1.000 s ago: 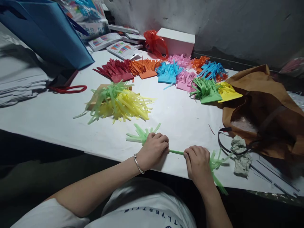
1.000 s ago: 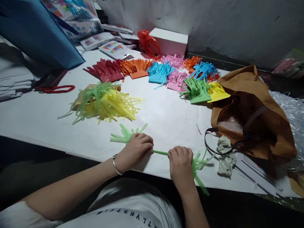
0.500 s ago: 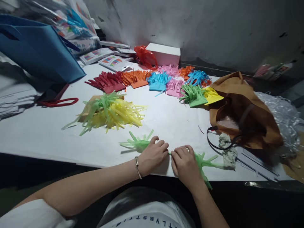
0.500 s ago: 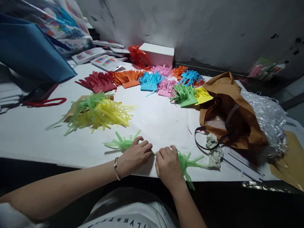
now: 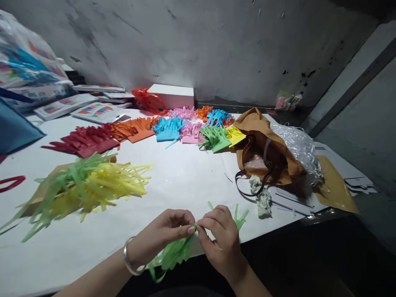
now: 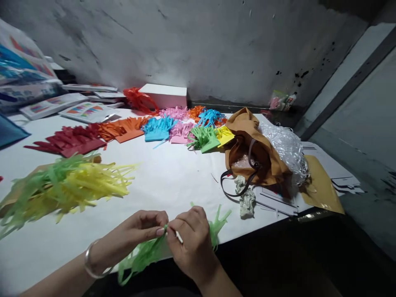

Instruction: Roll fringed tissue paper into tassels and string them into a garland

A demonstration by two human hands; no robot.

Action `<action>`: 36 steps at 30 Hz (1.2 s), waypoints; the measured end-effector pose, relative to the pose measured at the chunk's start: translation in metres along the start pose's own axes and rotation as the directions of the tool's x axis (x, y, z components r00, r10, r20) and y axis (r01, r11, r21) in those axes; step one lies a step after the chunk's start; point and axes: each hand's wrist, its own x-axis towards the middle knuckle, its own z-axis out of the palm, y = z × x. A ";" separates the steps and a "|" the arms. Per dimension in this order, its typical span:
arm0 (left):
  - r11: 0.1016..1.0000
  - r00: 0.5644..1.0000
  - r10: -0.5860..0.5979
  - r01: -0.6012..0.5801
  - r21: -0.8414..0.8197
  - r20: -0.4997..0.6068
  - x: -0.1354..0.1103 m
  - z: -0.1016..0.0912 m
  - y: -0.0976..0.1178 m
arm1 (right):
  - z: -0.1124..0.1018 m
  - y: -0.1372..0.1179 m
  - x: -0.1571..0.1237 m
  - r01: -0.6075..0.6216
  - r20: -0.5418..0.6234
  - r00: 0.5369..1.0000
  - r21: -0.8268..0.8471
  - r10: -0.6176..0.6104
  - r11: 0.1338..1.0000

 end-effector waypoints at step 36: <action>0.218 0.925 0.278 -0.324 0.920 0.260 0.397 0.069 0.058 | -0.034 0.118 -0.045 -0.468 -0.336 0.837 -0.030 0.432 0.883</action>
